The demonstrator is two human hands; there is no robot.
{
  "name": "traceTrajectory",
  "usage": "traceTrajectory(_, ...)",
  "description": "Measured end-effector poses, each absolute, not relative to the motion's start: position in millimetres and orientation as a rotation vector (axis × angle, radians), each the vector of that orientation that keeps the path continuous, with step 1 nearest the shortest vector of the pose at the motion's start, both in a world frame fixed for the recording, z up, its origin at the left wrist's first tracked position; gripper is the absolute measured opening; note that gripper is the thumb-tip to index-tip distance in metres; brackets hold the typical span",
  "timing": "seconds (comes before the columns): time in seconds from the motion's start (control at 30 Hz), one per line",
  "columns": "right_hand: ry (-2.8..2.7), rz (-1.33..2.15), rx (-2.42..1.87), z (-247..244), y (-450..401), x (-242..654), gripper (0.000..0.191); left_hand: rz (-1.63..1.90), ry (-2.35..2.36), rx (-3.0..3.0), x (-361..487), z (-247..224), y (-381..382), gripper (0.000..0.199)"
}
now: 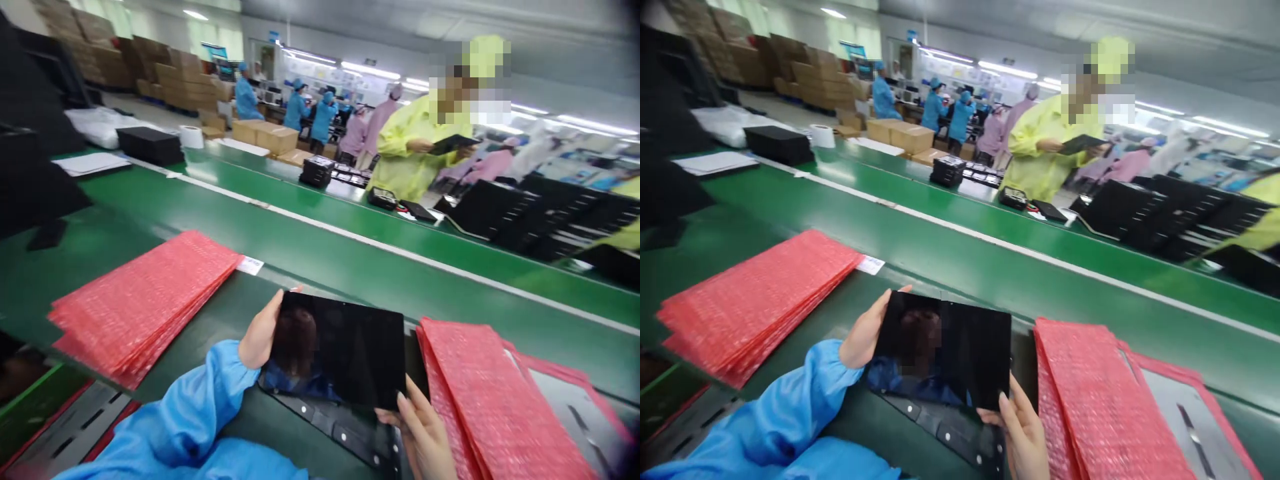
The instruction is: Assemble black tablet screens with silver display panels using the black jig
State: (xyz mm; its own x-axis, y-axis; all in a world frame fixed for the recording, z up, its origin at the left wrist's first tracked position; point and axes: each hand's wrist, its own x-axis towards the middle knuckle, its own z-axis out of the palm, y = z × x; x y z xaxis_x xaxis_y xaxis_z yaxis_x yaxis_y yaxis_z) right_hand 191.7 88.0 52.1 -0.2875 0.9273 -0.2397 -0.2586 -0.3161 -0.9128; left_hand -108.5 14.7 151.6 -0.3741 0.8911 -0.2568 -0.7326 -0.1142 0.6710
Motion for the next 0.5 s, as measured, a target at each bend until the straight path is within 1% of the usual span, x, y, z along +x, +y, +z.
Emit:
traceTrajectory(0.1,-1.006,1.719,-0.987,55.7,82.1,189.4,0.057,1.719,0.951,0.312,-108.6,145.9,16.6,0.049)
traceTrajectory(0.17,-1.038,1.702,-0.951,56.7,78.0,190.4,0.055,1.716,1.038,0.371,-111.3,140.7,19.5,0.054)
traceTrajectory(0.23,-1.095,1.691,-0.923,56.3,74.3,192.7,0.056,1.743,1.160,0.404,-114.5,136.3,22.5,0.055)
traceTrajectory(0.4,-1.269,1.651,-0.838,63.0,65.0,197.2,0.055,1.769,1.312,0.335,-119.7,128.7,29.1,0.043)
traceTrajectory(0.5,-1.315,1.623,-0.827,75.7,59.1,196.9,0.055,1.723,1.365,0.307,-122.1,125.2,31.1,0.043)
